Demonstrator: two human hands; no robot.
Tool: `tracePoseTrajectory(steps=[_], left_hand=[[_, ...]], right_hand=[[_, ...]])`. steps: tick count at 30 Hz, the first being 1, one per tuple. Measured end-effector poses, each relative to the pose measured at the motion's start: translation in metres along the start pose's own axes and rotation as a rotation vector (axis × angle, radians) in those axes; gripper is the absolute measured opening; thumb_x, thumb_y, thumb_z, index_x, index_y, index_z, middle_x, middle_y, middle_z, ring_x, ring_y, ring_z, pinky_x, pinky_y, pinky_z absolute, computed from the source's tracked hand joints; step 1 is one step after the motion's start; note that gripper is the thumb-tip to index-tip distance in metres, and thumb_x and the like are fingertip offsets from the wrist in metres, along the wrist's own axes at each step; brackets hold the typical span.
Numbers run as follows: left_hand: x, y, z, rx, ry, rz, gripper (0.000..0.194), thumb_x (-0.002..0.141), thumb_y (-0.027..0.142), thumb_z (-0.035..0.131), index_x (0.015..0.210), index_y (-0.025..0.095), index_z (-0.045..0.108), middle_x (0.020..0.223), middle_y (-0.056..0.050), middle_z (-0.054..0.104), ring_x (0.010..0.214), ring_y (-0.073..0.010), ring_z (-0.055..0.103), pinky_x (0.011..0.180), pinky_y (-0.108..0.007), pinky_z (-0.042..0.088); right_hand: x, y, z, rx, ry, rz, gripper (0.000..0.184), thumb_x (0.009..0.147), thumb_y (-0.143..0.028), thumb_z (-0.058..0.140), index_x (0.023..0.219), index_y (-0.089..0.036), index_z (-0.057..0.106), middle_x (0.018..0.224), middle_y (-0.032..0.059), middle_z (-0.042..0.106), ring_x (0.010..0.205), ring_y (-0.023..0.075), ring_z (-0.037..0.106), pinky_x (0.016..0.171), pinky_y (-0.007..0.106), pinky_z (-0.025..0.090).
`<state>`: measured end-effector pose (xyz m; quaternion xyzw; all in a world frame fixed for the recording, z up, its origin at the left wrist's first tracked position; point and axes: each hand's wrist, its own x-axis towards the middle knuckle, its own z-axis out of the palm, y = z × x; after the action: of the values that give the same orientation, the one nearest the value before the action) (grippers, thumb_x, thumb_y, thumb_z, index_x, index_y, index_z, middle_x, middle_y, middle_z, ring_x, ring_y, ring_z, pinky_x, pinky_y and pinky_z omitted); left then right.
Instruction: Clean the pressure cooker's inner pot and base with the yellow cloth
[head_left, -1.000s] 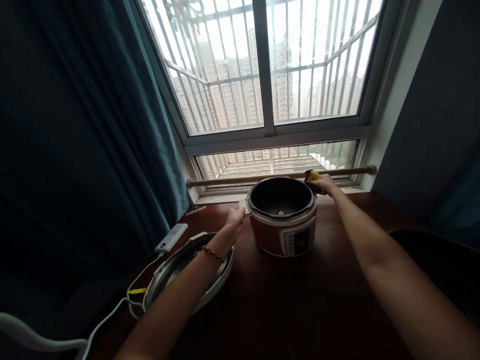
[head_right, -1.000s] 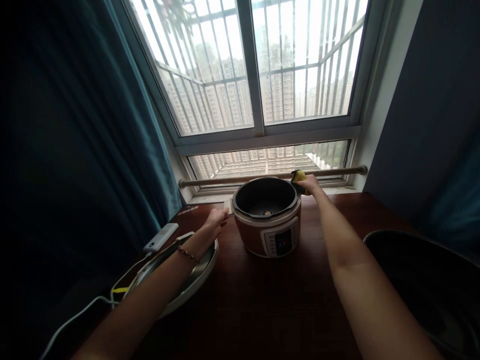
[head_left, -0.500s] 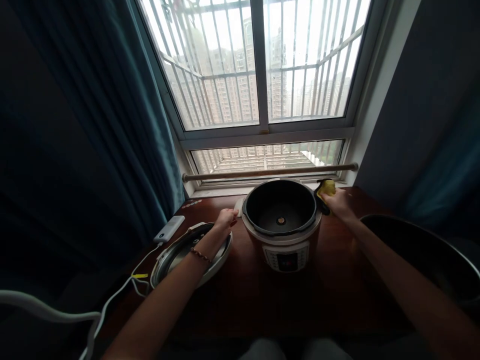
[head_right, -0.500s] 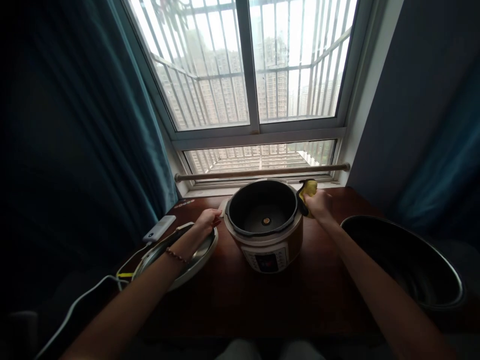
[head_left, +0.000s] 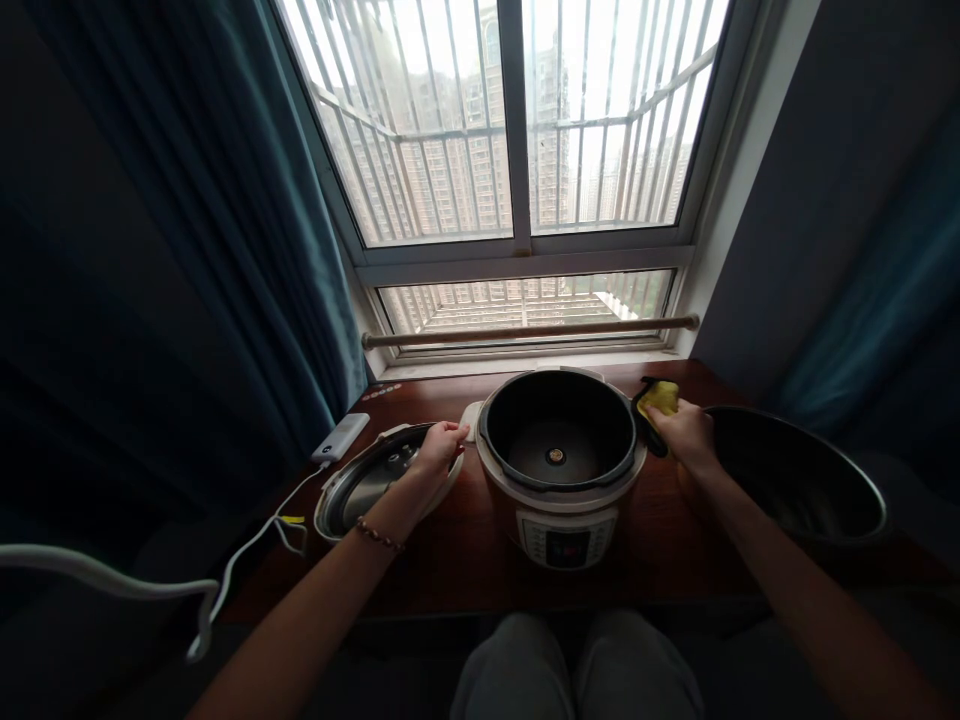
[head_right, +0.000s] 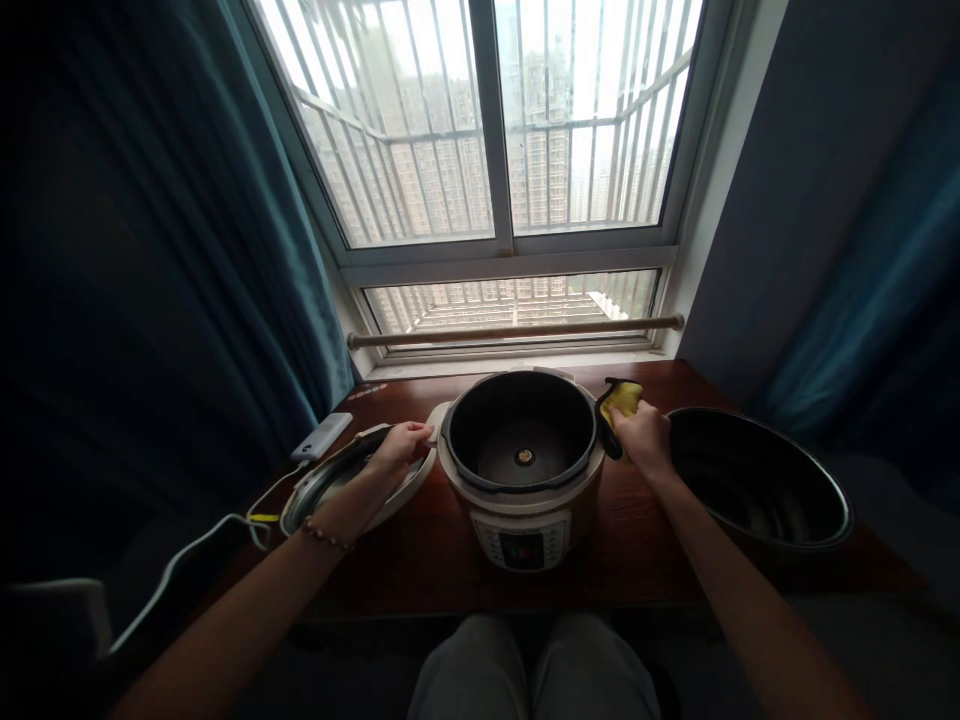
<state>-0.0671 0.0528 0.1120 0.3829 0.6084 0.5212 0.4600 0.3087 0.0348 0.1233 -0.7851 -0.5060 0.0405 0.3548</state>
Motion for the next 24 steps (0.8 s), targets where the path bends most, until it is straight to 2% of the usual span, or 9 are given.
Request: tracePoseTrajectory(steps=[7,15,20,22,24], left_hand=[[-0.002,-0.005,-0.005,0.005,-0.085,0.040,0.026,0.058,0.032,0.071,0.069,0.015,0.055,0.067,-0.001,0.059,0.062,-0.0119,0.055,0.059,-0.024,0.042],[-0.003,-0.008,-0.008,0.041,-0.098,0.100,0.031,0.061,0.041,0.069,0.073,0.016,0.057,0.072,-0.002,0.061,0.065,-0.0131,0.056,0.060,-0.024,0.041],[-0.008,-0.010,-0.007,0.128,-0.091,0.214,0.039,0.064,0.053,0.064,0.076,0.017,0.057,0.074,-0.004,0.061,0.067,-0.0158,0.056,0.061,-0.025,0.042],[-0.011,-0.011,-0.007,0.182,-0.080,0.286,0.040,0.068,0.056,0.059,0.078,0.017,0.057,0.077,-0.005,0.062,0.073,-0.0188,0.057,0.068,-0.029,0.044],[-0.016,-0.013,-0.008,0.243,-0.050,0.361,0.039,0.072,0.055,0.055,0.083,0.017,0.058,0.085,-0.008,0.062,0.086,-0.0231,0.057,0.081,-0.035,0.042]], right_hand=[[-0.002,-0.001,-0.002,-0.029,-0.023,0.000,0.035,0.072,-0.046,0.057,0.083,-0.013,0.065,0.081,0.0143,0.068,0.080,0.0290,0.064,0.060,0.028,0.040],[-0.001,0.002,-0.001,-0.058,-0.023,-0.028,0.038,0.074,-0.047,0.055,0.084,-0.012,0.064,0.083,0.0172,0.068,0.081,0.0282,0.064,0.063,0.029,0.042],[-0.004,0.000,-0.003,-0.050,-0.024,-0.032,0.048,0.080,-0.053,0.043,0.081,-0.010,0.065,0.082,0.0216,0.067,0.084,0.0312,0.063,0.065,0.031,0.042],[-0.002,0.001,-0.004,-0.013,-0.028,0.008,0.056,0.083,-0.054,0.034,0.077,-0.008,0.065,0.081,0.0247,0.066,0.087,0.0326,0.062,0.067,0.032,0.042],[0.001,0.004,-0.009,0.119,-0.042,0.110,0.063,0.084,-0.057,0.028,0.073,-0.007,0.065,0.080,0.0255,0.065,0.085,0.0323,0.062,0.066,0.033,0.043]])
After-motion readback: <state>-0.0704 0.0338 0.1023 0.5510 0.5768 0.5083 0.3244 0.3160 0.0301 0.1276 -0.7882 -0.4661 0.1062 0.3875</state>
